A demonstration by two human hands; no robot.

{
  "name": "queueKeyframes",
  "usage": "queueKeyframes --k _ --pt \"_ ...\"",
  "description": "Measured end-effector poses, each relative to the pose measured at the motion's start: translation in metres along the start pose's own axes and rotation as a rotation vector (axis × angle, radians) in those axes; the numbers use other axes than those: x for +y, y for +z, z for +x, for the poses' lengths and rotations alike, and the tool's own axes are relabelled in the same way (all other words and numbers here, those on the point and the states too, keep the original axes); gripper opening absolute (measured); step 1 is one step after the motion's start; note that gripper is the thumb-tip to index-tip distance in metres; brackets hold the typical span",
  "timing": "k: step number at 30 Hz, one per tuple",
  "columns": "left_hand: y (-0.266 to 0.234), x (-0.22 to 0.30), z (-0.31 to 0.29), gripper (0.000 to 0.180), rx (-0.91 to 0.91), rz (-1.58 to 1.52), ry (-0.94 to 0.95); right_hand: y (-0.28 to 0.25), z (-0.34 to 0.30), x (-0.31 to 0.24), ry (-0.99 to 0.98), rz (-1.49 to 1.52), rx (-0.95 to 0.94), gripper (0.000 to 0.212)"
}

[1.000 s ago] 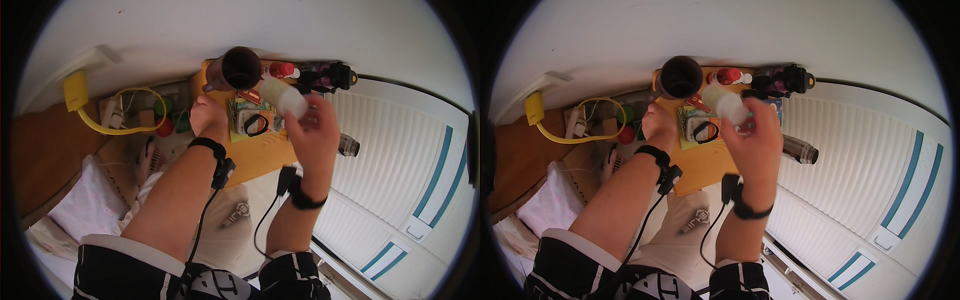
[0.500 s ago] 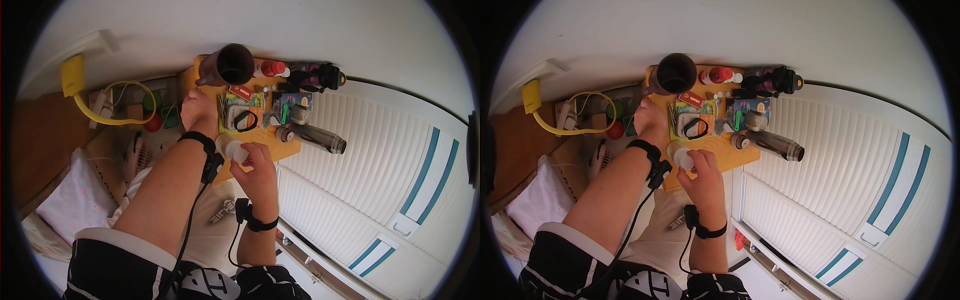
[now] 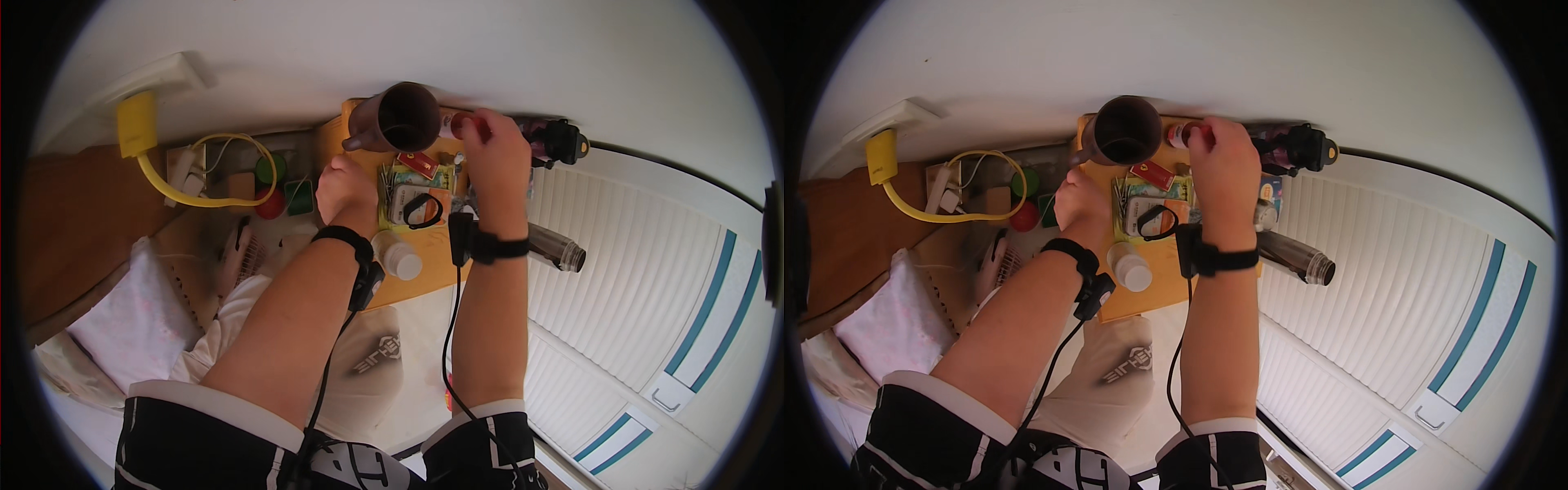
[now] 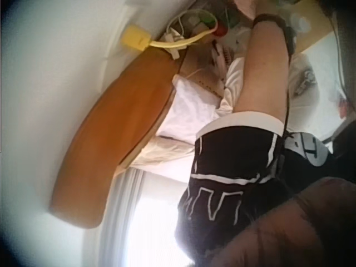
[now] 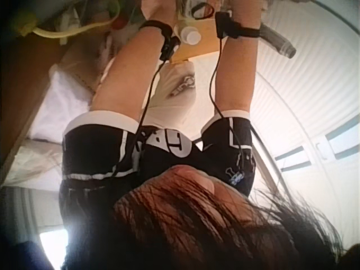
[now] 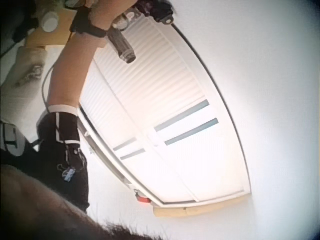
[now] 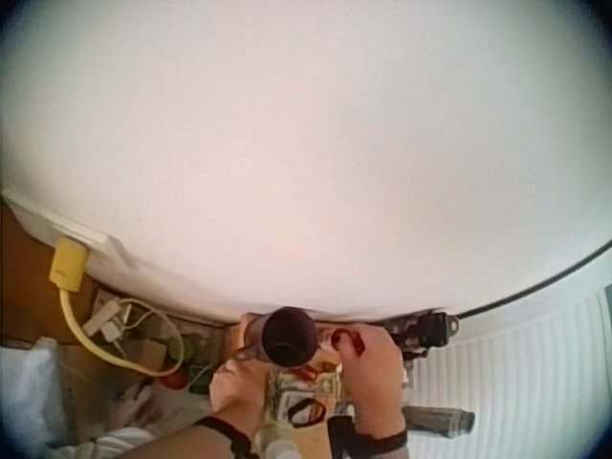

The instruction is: The person handles several small containers and items on a bedside table, then wipes the window sill, a bedroom door, and the surfaces of a white wardrobe with a cloth.

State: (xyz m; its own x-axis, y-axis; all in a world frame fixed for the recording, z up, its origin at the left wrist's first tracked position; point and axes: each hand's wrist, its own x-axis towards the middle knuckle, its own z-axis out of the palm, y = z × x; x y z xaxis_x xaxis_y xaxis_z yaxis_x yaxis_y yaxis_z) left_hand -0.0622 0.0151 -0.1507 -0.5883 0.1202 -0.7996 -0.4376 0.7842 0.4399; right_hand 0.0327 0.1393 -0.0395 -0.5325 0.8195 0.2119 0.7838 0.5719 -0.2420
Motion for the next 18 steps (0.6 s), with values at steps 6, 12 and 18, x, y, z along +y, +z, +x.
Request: queueKeyframes --k 6,12,18 --pt "0.005 -0.003 0.002 0.059 0.027 0.058 0.061 -0.075 -0.109 -0.04 0.505 0.331 0.184 0.027" --pt "0.007 -0.01 0.013 0.059 0.084 0.104 0.131 -0.053 -0.168 -0.049 0.47 0.208 -0.03 0.028" --pt "-0.003 0.004 -0.003 0.059 -0.016 -0.05 -0.027 -0.062 -0.182 -0.045 0.483 0.219 -0.031 0.028"
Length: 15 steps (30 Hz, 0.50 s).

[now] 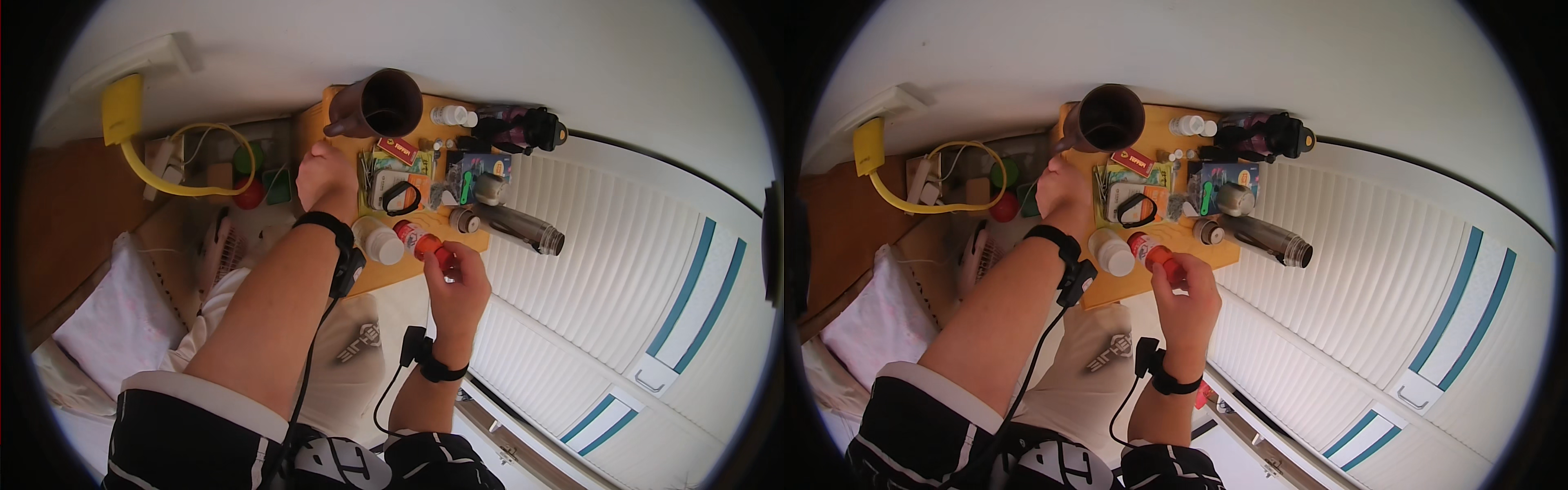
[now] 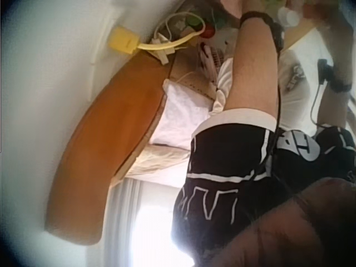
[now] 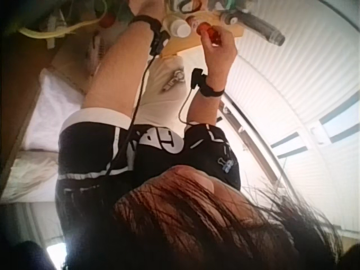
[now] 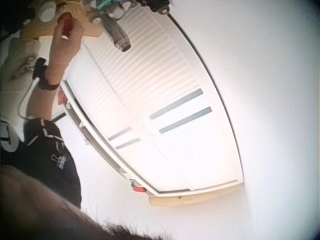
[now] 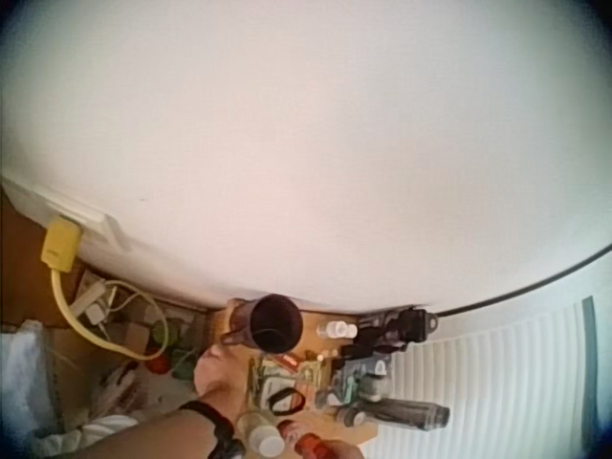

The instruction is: The person handles several small containers and items on a bedside table, then wipes the window sill, a bedroom door, and the surfaces of a white wardrobe with a cloth.

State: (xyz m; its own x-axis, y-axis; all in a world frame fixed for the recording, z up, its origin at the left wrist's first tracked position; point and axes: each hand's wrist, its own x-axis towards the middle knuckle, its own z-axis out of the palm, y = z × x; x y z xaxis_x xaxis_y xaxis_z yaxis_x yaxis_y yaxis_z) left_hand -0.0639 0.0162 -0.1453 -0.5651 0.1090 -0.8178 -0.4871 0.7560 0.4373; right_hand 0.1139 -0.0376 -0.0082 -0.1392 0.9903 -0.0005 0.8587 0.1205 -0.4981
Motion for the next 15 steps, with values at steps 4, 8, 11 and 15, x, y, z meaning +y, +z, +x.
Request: queueKeyframes --k 4,8,11,15 --pt "-0.001 -0.003 0.004 0.059 0.012 0.028 0.001 0.017 0.0 0.008 -0.019 0.009 -0.053 0.029" --pt "0.002 -0.004 0.004 0.059 0.006 0.046 0.025 0.024 0.005 0.009 -0.017 0.006 -0.077 0.031" --pt "0.0 -0.002 0.003 0.059 0.013 0.02 -0.006 0.022 0.008 0.009 -0.081 -0.049 -0.101 0.031" --pt "0.003 -0.005 0.005 0.059 0.013 0.028 0.019 -0.006 0.037 0.002 -0.092 -0.086 -0.138 0.033"
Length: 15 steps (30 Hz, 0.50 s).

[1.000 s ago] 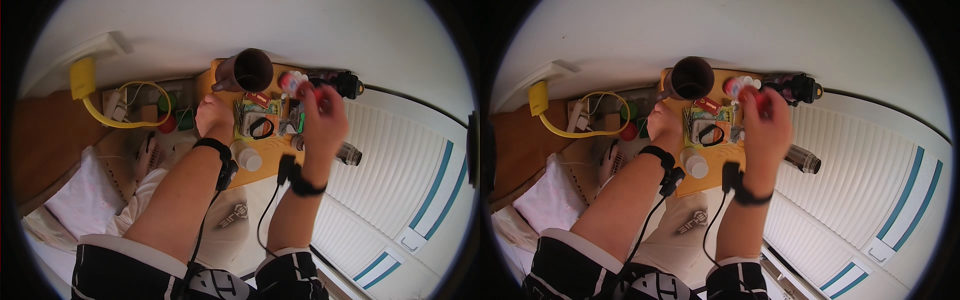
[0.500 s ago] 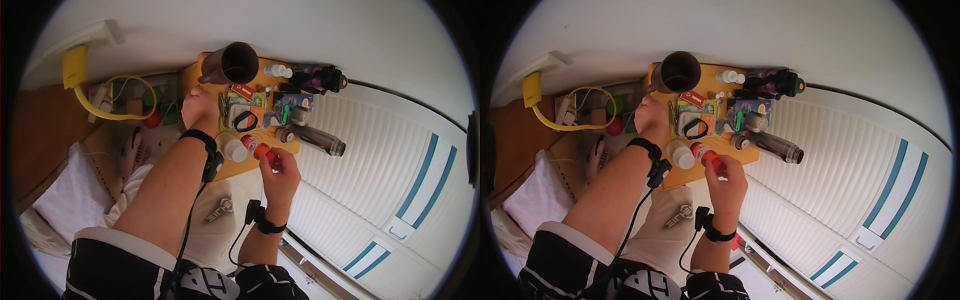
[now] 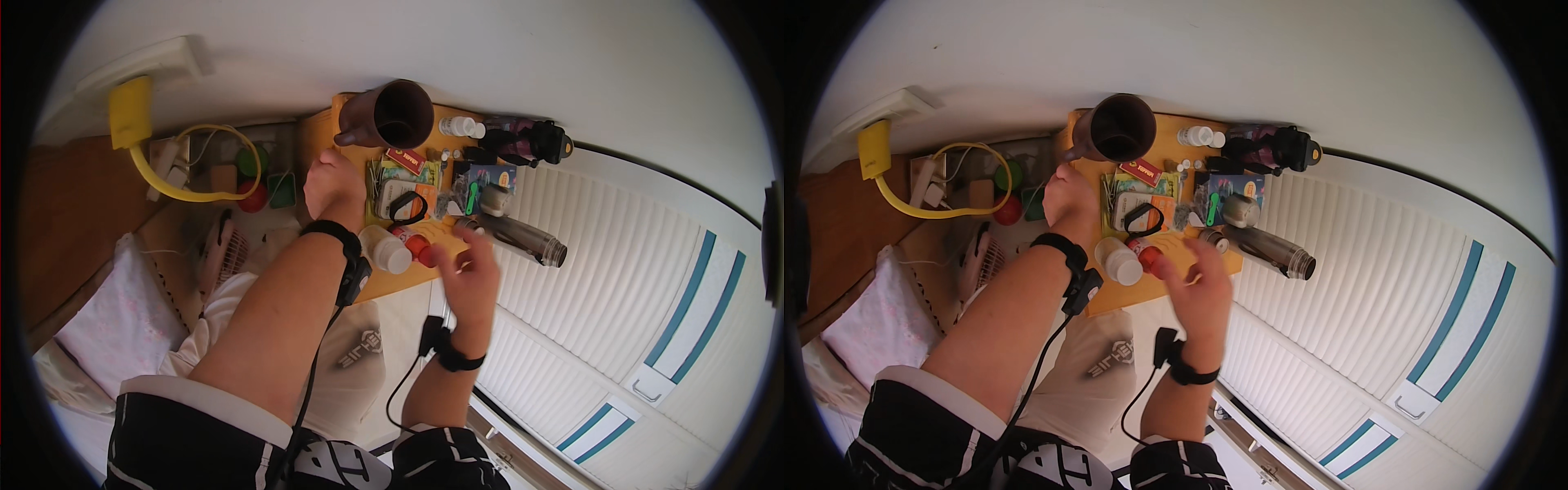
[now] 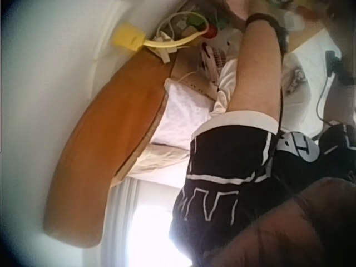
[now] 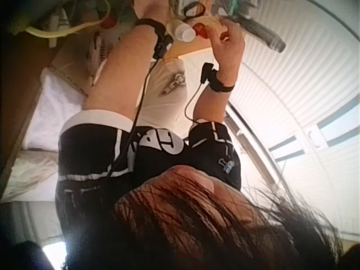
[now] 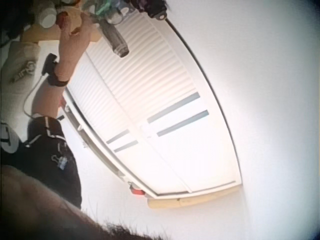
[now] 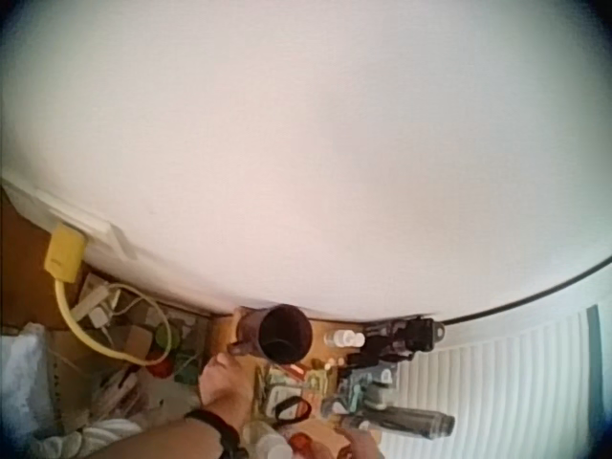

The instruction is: The person handles several small containers and items on a bedside table, then wipes the window sill, a bedroom door, and the surfaces of a white wardrobe with a cloth.

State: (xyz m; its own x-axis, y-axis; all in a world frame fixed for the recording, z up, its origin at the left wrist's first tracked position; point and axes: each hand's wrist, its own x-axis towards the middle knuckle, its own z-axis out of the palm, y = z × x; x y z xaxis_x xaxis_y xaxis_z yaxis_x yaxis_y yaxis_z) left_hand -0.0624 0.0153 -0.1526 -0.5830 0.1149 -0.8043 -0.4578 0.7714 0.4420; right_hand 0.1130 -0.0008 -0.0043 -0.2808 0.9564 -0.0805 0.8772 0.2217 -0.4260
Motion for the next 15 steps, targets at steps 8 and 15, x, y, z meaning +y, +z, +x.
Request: queueKeyframes --k 8,15 --pt "-0.005 0.0 0.001 0.059 0.02 0.006 -0.027 0.026 0.17 0.014 -0.339 -0.179 0.069 0.034" --pt "0.0 -0.004 0.0 0.059 0.028 0.054 -0.004 0.024 0.153 0.0 -0.156 -0.166 0.002 0.036"
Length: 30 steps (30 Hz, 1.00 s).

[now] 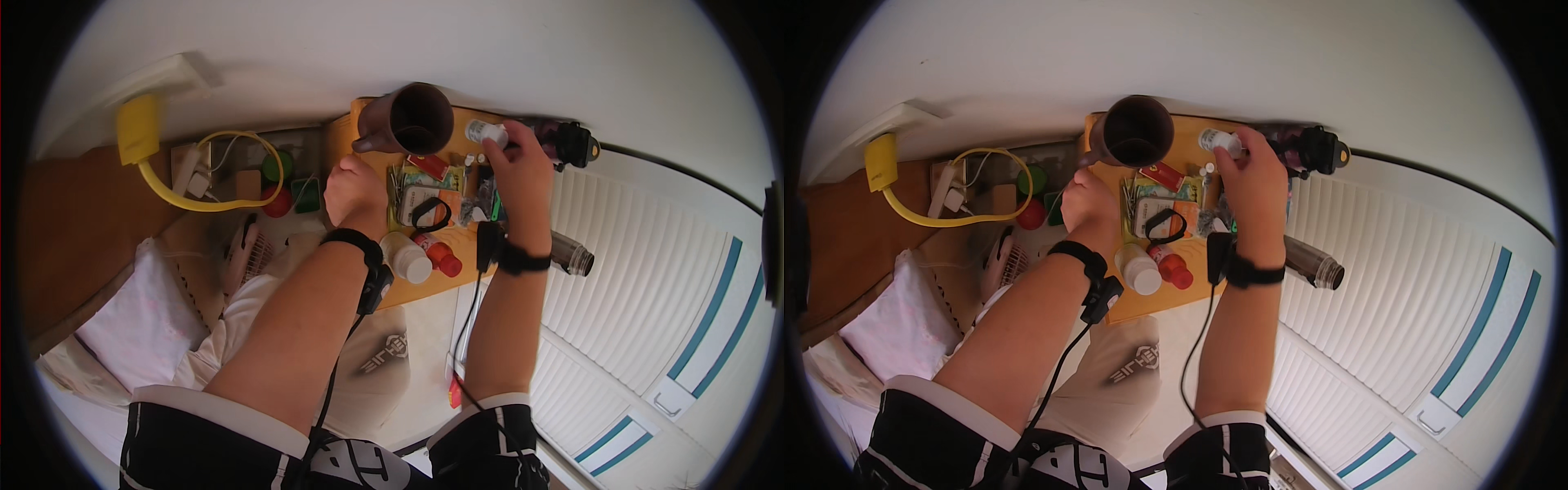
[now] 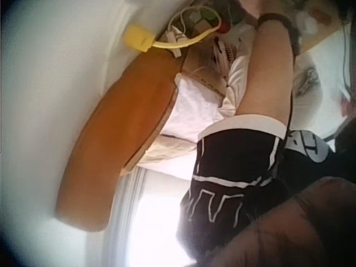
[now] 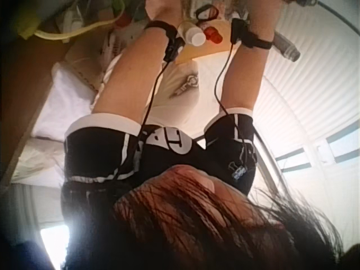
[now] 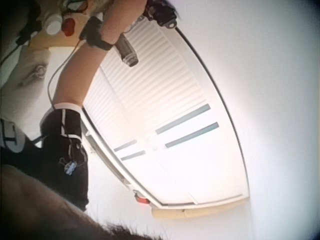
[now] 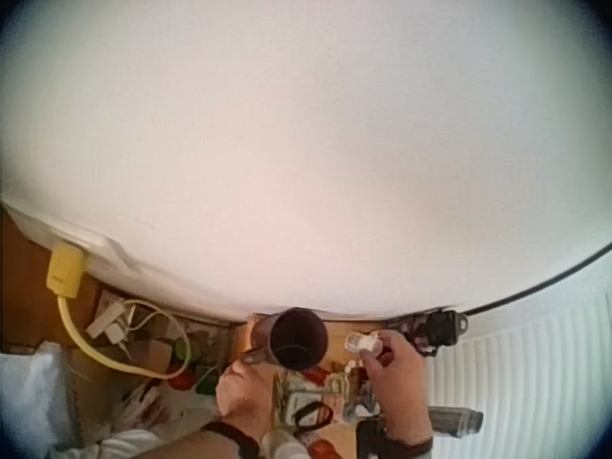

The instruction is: The person handles several small containers and items on a bedside table, then wipes the window sill, a bedroom door, and the surfaces of a white wardrobe with a cloth.

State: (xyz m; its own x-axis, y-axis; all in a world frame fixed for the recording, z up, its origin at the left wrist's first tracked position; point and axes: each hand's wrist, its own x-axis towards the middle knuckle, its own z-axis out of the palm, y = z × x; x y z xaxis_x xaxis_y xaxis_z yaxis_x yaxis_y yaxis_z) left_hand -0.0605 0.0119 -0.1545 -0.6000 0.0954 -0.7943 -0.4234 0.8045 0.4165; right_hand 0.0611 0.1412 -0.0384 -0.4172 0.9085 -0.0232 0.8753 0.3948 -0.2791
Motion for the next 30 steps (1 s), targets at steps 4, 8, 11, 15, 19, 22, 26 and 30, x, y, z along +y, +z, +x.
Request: queueKeyframes --k 4,8,11,15,19,22,26,30 --pt "-0.002 -0.002 0.007 0.059 0.018 0.01 0.049 -0.03 -0.096 0.004 0.246 0.123 0.069 0.033" --pt "0.004 0.005 -0.004 0.059 -0.022 -0.052 0.031 -0.025 -0.155 0.013 0.339 0.116 -0.079 0.035" --pt "-0.001 0.005 0.002 0.059 -0.025 -0.06 0.001 0.004 -0.166 0.027 0.238 0.2 -0.132 0.037" --pt "0.0 0.006 0.001 0.058 -0.033 -0.052 -0.022 0.015 -0.162 0.032 0.203 0.238 -0.142 0.04" --pt "-0.001 0.007 -0.001 0.058 -0.039 -0.057 -0.014 0.007 -0.155 0.03 0.194 0.216 -0.173 0.041" --pt "0.013 0.001 -0.001 0.058 -0.07 -0.065 -0.001 -0.018 -0.146 0.033 0.195 0.223 -0.223 0.04" --pt "-0.011 0.004 0.003 0.059 -0.029 -0.04 -0.04 -0.048 -0.078 0.008 0.143 0.093 -0.112 0.036" --pt "-0.002 0.0 0.005 0.059 -0.023 -0.035 -0.015 -0.006 0.01 0.029 -0.043 -0.031 0.06 0.032"
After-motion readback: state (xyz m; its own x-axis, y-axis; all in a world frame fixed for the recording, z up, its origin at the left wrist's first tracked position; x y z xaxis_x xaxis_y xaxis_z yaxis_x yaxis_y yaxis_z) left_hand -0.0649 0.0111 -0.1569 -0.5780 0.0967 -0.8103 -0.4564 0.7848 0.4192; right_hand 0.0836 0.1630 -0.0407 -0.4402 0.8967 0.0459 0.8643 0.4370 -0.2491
